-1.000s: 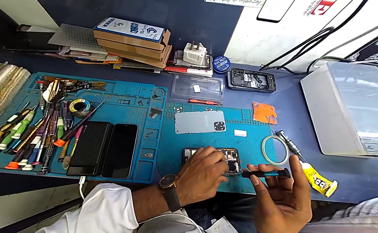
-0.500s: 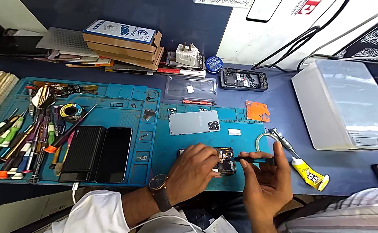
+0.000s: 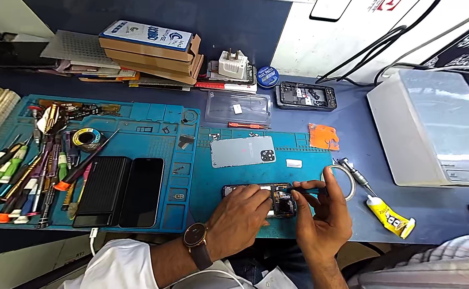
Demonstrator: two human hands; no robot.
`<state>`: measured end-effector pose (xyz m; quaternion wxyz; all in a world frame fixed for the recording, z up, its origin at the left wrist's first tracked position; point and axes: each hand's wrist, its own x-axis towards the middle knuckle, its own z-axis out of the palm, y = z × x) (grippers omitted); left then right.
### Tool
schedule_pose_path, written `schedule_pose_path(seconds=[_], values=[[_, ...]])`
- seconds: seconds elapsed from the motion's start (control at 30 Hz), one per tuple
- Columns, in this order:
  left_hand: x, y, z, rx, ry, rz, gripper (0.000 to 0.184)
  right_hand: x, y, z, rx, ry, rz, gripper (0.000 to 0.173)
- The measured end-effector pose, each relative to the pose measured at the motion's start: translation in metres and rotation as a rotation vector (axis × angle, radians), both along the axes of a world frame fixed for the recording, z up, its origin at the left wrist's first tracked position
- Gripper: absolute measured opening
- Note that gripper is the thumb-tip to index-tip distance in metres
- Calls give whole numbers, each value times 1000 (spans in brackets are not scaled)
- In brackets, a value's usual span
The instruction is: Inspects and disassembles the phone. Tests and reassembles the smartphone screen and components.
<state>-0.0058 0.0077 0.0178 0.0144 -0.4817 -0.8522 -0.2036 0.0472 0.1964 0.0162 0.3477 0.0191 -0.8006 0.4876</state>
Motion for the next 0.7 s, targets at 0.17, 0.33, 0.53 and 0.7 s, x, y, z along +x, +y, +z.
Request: schedule_pose_path(seconds=[0.17,0.33,0.53,0.7], values=[[0,-1,0,-3,2,-3,33,-10,2,12,224,-16,89,45],[1,-2,1,-17,-1,-9,34,-18,9,25,246,-78,212,40],[3,-2,2,-17,-7,-7,37,-23,11,19,182,-40,110,45],[3,1,2,-79,-26,6,58,-22,16,24,136,-115,289,53]])
